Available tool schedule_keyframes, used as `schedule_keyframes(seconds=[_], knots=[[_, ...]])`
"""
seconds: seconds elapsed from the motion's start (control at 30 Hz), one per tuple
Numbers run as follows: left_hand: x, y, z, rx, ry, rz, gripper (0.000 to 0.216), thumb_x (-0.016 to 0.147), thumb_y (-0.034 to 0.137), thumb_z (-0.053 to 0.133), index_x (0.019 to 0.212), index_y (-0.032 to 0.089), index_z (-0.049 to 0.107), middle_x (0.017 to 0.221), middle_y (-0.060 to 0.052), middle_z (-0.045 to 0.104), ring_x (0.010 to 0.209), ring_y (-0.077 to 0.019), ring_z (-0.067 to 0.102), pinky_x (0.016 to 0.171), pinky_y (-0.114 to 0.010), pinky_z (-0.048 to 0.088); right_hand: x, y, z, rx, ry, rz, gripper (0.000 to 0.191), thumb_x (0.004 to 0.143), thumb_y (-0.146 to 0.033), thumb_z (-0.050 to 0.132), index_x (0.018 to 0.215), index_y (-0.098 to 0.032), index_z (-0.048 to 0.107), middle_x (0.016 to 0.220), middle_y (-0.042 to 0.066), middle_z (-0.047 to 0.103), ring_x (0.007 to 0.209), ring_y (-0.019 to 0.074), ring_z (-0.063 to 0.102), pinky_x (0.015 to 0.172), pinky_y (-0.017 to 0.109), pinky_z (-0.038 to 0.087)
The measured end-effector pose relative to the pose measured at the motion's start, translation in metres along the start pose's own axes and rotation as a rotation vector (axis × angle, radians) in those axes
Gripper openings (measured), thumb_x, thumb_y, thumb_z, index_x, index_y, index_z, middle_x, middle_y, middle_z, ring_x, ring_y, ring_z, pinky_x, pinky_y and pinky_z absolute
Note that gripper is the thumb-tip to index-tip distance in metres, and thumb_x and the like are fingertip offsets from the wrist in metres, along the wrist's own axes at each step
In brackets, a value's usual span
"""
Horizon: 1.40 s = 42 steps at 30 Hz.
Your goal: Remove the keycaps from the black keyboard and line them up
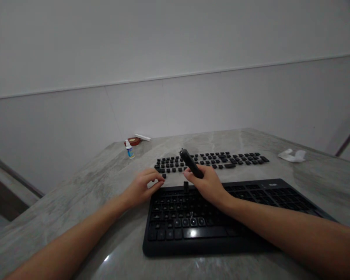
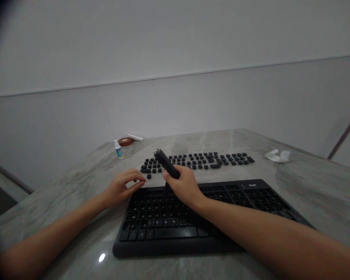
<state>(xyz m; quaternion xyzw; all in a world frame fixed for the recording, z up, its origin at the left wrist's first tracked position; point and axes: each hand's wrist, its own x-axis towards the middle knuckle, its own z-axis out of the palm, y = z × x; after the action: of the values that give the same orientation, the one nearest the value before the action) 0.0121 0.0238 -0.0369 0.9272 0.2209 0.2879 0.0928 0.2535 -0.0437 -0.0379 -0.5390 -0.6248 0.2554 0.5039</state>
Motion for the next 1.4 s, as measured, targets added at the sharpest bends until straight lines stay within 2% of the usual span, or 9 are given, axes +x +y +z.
schedule_keyframes(seconds=[0.13,0.27,0.33,0.47,0.7,0.9,1.13,1.27,1.4], knots=[[0.004,0.025,0.007,-0.016,-0.06,0.051,0.017,0.095,0.021,0.052,0.107,0.017,0.062,0.1,-0.008,0.062,0.094,-0.0178,0.059,0.085,-0.035,0.05,0.007,0.006,-0.007,-0.037,0.086,0.081,0.031,0.077,-0.04,0.056,0.075,-0.011,0.067,0.066,0.006,0.058,0.064,0.0192,0.051,0.064,0.032,0.038],[0.021,0.04,0.015,-0.007,-0.172,0.108,0.041,0.094,0.01,0.047,0.133,0.021,0.051,0.133,-0.012,0.051,0.12,-0.022,0.049,0.102,-0.043,0.043,0.008,0.006,-0.007,-0.026,0.084,0.1,0.028,0.076,-0.037,0.056,0.074,-0.012,0.068,0.07,0.007,0.064,0.069,0.0215,0.058,0.066,0.031,0.041],[0.032,0.042,0.018,0.003,-0.248,0.146,0.045,0.09,0.006,0.049,0.131,0.024,0.054,0.141,-0.01,0.047,0.123,-0.0247,0.048,0.104,-0.046,0.041,0.007,0.006,-0.006,-0.015,0.074,0.092,0.027,0.076,-0.036,0.055,0.073,-0.012,0.068,0.071,0.007,0.065,0.071,0.0216,0.059,0.068,0.031,0.042],[0.05,0.039,0.024,-0.005,-0.332,0.194,0.025,0.086,0.007,0.059,0.104,0.02,0.07,0.11,-0.006,0.066,0.099,-0.0215,0.062,0.091,-0.037,0.051,0.006,0.006,-0.005,-0.011,0.069,0.078,0.028,0.076,-0.038,0.056,0.073,-0.012,0.067,0.07,0.007,0.064,0.07,0.0214,0.058,0.068,0.031,0.042],[0.042,0.024,0.021,0.002,-0.099,0.104,0.02,0.092,0.008,0.051,0.098,0.015,0.069,0.084,-0.003,0.069,0.077,-0.0142,0.065,0.073,-0.025,0.052,0.004,0.007,-0.005,0.027,0.076,0.07,0.029,0.078,-0.038,0.056,0.075,-0.012,0.068,0.072,0.007,0.064,0.071,0.0213,0.058,0.068,0.031,0.042],[0.024,0.004,0.017,0.124,0.064,0.074,0.028,0.094,0.005,0.04,0.103,0.014,0.065,0.097,-0.008,0.064,0.087,-0.0159,0.061,0.079,-0.028,0.051,0.005,0.005,-0.006,0.039,0.066,0.084,0.027,0.077,-0.036,0.057,0.075,-0.011,0.067,0.07,0.006,0.063,0.069,0.0202,0.056,0.065,0.03,0.041],[0.034,-0.011,0.005,0.399,-0.123,0.215,0.044,0.085,-0.003,0.042,0.112,0.021,0.068,0.115,-0.014,0.056,0.099,-0.0276,0.05,0.083,-0.043,0.046,0.005,0.009,-0.004,0.05,0.062,0.074,0.027,0.077,-0.036,0.057,0.076,-0.011,0.068,0.069,0.006,0.062,0.068,0.0191,0.055,0.065,0.03,0.04],[0.058,-0.008,0.001,0.431,-0.288,0.348,0.031,0.083,0.007,0.061,0.103,0.029,0.072,0.117,-0.008,0.057,0.101,-0.0255,0.049,0.085,-0.039,0.044,0.005,0.01,-0.003,0.054,0.069,0.06,0.027,0.078,-0.036,0.056,0.076,-0.011,0.067,0.068,0.005,0.061,0.066,0.0181,0.053,0.063,0.029,0.039],[0.075,-0.006,0.0,0.384,-0.389,0.422,0.016,0.074,0.012,0.074,0.084,0.025,0.072,0.112,-0.005,0.061,0.097,-0.0234,0.052,0.083,-0.035,0.045,0.005,0.01,-0.003,0.046,0.076,0.057,0.027,0.078,-0.036,0.057,0.074,-0.011,0.066,0.065,0.004,0.058,0.064,0.0172,0.051,0.061,0.028,0.038]])
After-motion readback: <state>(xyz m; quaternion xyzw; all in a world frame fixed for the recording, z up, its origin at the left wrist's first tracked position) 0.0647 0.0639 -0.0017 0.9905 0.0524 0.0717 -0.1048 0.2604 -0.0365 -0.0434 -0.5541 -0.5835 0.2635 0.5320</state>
